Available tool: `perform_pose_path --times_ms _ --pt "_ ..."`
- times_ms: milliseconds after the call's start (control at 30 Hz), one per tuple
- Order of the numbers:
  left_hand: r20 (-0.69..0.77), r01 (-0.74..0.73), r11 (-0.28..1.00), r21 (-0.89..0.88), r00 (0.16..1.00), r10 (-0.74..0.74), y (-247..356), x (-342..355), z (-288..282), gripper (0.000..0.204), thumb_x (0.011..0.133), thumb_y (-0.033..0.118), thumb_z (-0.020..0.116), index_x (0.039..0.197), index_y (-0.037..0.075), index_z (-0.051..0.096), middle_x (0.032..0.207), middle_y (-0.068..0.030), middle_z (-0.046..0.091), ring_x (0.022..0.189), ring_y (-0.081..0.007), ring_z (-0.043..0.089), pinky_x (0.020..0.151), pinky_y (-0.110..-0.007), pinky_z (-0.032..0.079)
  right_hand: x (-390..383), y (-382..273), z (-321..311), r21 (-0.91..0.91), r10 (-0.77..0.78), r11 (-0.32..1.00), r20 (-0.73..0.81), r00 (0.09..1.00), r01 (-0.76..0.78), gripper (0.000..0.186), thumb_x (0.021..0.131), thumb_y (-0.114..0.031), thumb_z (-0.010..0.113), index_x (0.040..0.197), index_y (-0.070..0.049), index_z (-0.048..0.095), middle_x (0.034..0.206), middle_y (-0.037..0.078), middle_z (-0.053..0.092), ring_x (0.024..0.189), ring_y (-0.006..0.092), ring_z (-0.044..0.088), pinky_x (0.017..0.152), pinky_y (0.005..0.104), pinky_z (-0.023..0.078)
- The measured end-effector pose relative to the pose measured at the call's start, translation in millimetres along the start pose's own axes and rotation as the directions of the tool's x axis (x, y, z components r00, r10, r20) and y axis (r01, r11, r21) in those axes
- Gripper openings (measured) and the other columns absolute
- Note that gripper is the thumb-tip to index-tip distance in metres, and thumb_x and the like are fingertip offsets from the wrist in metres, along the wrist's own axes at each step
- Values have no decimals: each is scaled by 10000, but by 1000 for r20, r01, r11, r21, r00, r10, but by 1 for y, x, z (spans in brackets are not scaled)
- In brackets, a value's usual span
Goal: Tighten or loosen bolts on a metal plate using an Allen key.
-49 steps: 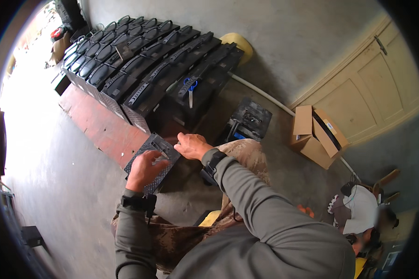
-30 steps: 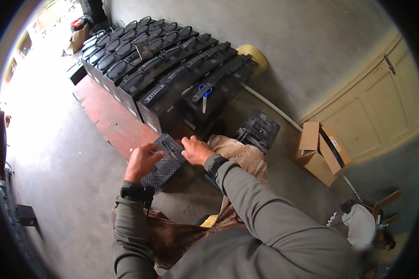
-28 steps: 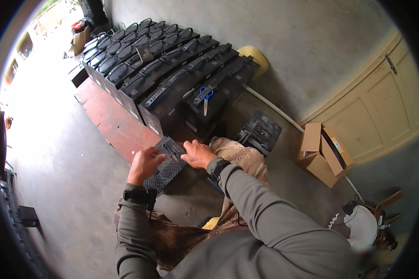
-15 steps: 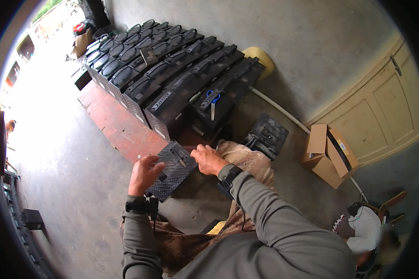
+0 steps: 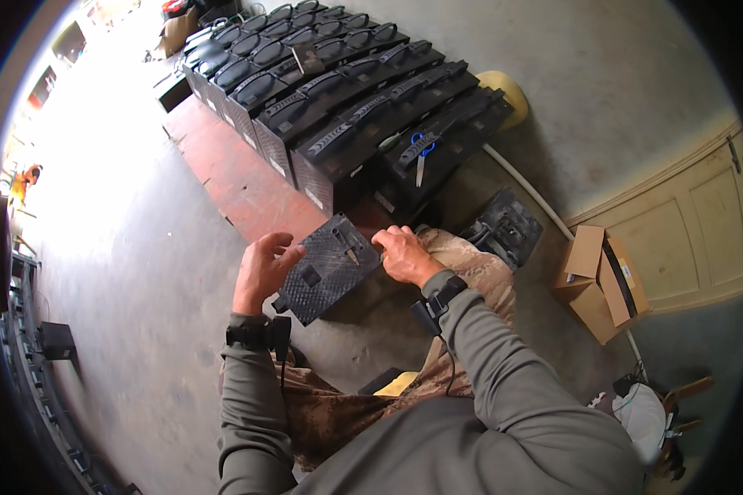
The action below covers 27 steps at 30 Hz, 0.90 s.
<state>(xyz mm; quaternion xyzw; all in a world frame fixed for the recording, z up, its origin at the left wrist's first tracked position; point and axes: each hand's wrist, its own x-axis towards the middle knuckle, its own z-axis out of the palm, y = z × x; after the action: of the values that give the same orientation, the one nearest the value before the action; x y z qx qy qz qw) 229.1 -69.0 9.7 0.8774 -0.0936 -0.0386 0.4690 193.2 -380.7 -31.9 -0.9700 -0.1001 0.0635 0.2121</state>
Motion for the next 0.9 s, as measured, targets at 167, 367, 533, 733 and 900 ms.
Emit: perform_pose_path --times_ms 167,367,533,733,900 --pt "-12 57 998 4 998 -57 -10 -7 -17 444 876 331 820 1124 -32 756 1026 -242 762 969 -364 751 861 -439 578 10 -24 -1 71 -6 997 -103 995 14 265 895 -201 706 1124 -67 711 1070 185 680 1098 414 617 959 484 514" --pt "0 2 1000 26 1000 -2 1 -5 -4 435 873 343 822 1138 3 765 1081 -249 754 1032 -398 735 904 -462 573 -1 17 4 61 -2 998 -67 998 6 204 874 -163 671 1055 -92 732 1027 164 685 1036 392 644 890 495 525" --pt "39 27 998 56 999 -29 -8 -7 7 439 880 379 787 1145 31 754 1117 -227 745 1107 -419 691 963 -496 534 -4 0 -9 70 -42 997 -59 997 46 412 795 -121 714 1197 -42 682 1182 205 648 1136 426 624 984 478 514" --pt "13 28 998 62 1000 -29 -10 -7 8 445 885 382 771 1150 25 744 1134 -223 737 1127 -413 678 975 -500 523 8 19 -3 23 84 996 83 993 -86 362 840 -186 728 1170 -43 690 1124 213 683 1089 432 653 942 491 527" --pt "32 25 998 58 999 -27 -9 -6 7 456 885 384 770 1172 33 727 1143 -219 731 1141 -419 667 977 -510 520 8 9 -6 61 -81 995 6 997 80 380 803 -89 686 1177 -19 685 1134 221 677 1073 430 664 963 472 527"
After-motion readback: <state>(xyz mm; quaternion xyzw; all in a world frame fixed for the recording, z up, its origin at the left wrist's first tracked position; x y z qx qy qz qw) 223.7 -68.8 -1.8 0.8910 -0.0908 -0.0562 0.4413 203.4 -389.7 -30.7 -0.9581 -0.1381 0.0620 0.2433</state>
